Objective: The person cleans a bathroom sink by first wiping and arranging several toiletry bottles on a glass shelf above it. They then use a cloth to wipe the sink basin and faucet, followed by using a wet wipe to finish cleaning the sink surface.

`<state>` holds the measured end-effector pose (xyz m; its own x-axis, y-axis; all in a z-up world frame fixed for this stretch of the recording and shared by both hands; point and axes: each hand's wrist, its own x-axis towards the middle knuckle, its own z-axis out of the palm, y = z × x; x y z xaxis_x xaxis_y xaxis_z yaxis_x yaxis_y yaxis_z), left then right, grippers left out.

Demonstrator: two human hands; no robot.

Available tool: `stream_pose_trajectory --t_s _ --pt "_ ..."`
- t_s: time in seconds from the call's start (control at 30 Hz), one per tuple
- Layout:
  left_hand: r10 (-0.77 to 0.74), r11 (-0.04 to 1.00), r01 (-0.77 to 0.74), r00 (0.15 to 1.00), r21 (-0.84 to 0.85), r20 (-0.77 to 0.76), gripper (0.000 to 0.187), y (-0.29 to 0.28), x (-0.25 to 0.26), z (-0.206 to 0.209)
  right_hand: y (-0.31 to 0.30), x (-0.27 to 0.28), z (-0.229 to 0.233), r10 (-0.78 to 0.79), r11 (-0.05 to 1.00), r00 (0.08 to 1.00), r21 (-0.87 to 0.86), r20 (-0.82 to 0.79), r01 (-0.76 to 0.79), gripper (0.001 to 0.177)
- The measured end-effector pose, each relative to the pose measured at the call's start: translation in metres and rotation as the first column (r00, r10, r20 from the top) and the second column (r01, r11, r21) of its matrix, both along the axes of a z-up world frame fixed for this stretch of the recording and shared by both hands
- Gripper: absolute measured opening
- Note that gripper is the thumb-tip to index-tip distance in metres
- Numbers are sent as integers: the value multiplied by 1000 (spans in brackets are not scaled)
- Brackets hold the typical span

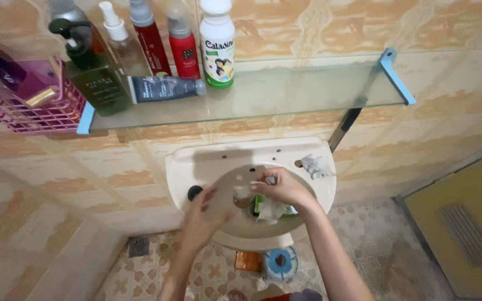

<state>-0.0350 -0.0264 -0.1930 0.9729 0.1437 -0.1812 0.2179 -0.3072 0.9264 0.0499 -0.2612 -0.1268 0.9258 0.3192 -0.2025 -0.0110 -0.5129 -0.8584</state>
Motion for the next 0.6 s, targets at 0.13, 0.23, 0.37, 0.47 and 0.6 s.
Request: stream_pose_trajectory --t_s 0.13,0.23,0.37,0.47,0.6 --pt "-34 979 93 951 -180 308 65 -16 3 23 21 -28 69 4 996 988 91 -155 10 21" --pt "2 929 57 987 -364 159 40 -13 -3 44 28 -35 79 99 936 987 349 -126 -49 19" --pt "31 898 39 988 -439 149 28 -6 -16 69 34 -34 64 27 910 996 415 -91 13 19" --pt "29 876 31 993 -482 116 26 0 -21 73 38 -30 55 19 891 994 452 -111 34 20" --pt "97 909 27 957 -416 273 23 5 -27 63 51 -37 61 29 909 996 417 -88 10 21"
